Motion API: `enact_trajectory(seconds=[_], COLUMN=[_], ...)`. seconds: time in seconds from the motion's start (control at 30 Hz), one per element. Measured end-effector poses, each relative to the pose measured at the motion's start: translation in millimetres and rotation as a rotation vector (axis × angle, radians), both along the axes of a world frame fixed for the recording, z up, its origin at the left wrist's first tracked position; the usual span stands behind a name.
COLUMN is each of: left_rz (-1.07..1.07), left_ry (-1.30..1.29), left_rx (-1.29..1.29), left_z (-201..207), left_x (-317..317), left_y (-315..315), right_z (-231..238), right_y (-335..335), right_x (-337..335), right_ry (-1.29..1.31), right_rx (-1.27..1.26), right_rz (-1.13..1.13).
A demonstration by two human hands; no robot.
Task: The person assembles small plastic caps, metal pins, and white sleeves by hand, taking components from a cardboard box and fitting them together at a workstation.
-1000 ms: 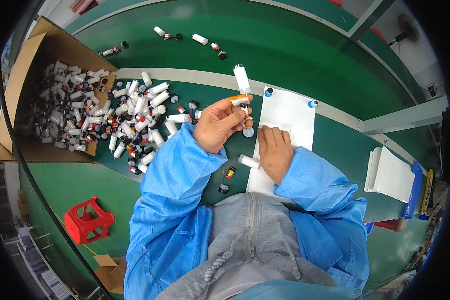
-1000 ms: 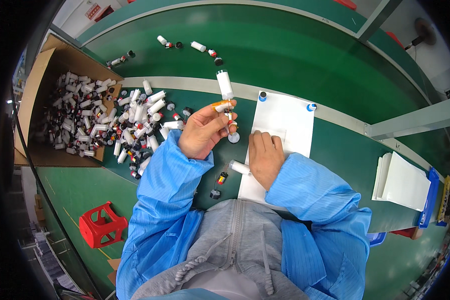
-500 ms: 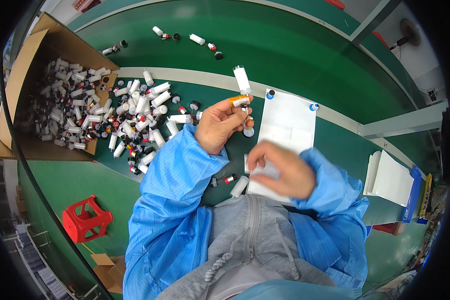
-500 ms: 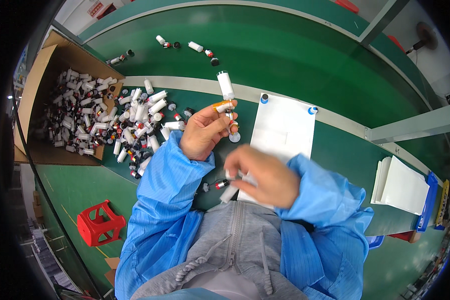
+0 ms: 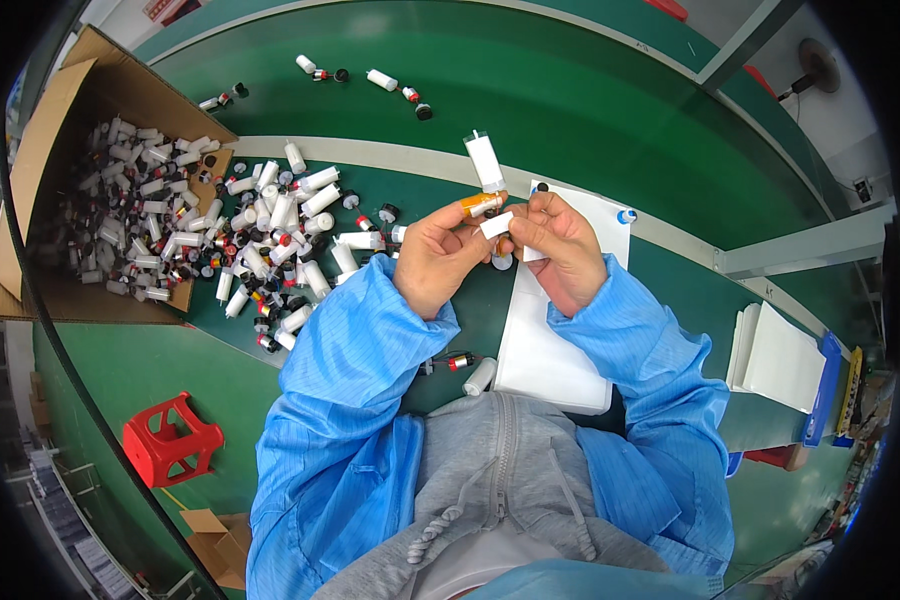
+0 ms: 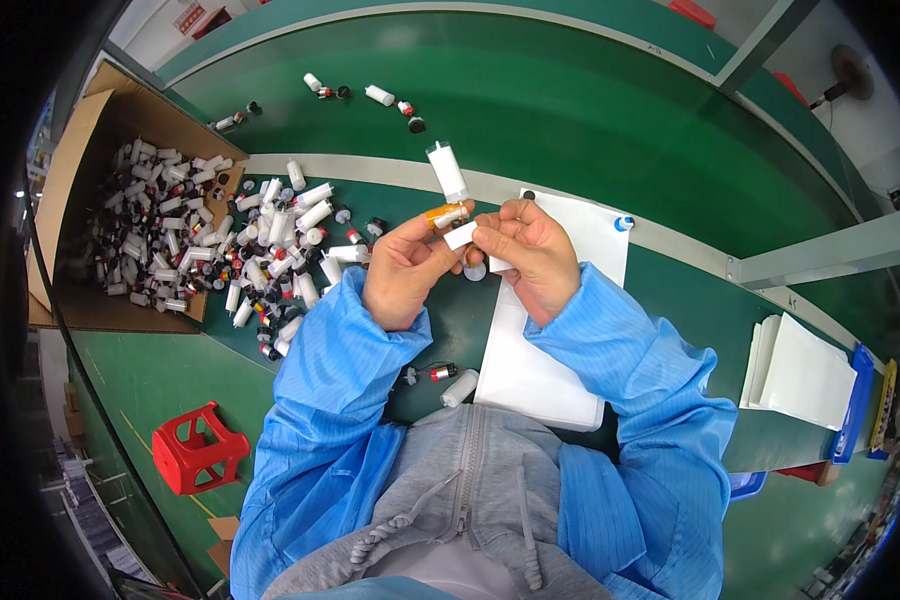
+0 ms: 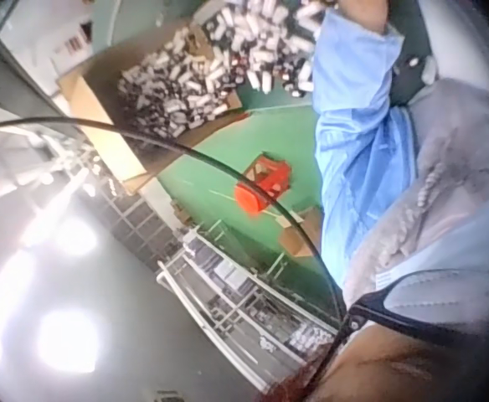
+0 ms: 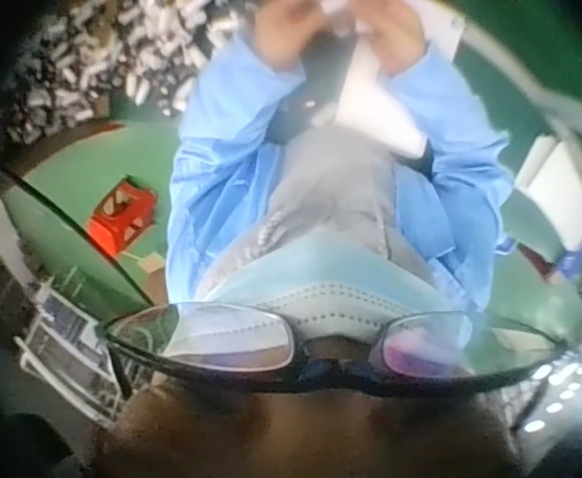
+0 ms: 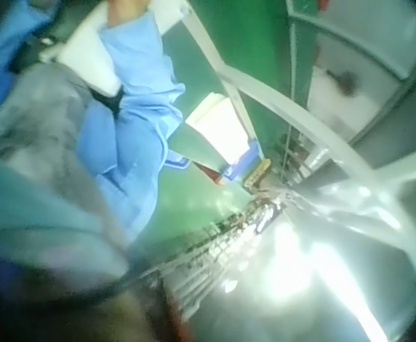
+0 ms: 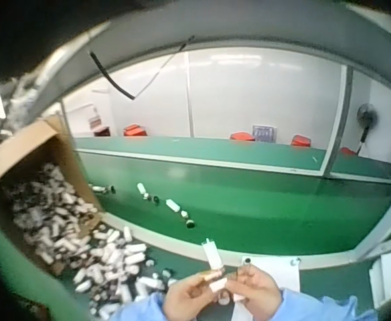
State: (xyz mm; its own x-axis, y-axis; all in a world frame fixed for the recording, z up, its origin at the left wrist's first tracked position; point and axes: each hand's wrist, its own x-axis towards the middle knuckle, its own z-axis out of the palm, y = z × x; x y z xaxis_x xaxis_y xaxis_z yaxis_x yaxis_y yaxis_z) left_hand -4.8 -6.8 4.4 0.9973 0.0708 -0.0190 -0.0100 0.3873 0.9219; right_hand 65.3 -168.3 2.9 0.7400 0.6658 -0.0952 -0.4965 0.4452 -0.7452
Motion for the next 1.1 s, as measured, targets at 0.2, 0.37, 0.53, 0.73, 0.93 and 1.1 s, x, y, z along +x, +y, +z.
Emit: enact_trajectory(seconds=[0.2, 0.37, 0.53, 0.73, 0.93, 1.1], left_rz=[0.007, 0.065, 0.030, -0.096, -0.189, -0.175], left_ry=[-0.245, -0.331, -0.353, -0.288, -0.049, 0.035], left_rx=[0.069, 0.290, 0.457, 0.257, -0.111, -0.255], left_z=[-5, -18, -1, -3, -15, -16], left_x=[-1, -2, -7, -4, 2, 3], left_y=[-4, -5, -3, 8, 18, 25], right_z=[-15, -17, -17, -2, 35, 52], right_y=[8, 8, 6, 0, -7, 7], right_x=[-3, -10, -9, 4, 27, 61], right_ry=[-0.131, -0.194, -0.266, -0.449, -0.575, -0.935], right_rx=[-0.084, -0.117, -0.159, -0.324, -0.362, -0.496], right_rz=[-0.100, -0.160, -0.179, -0.057, 0.246, 0.241])
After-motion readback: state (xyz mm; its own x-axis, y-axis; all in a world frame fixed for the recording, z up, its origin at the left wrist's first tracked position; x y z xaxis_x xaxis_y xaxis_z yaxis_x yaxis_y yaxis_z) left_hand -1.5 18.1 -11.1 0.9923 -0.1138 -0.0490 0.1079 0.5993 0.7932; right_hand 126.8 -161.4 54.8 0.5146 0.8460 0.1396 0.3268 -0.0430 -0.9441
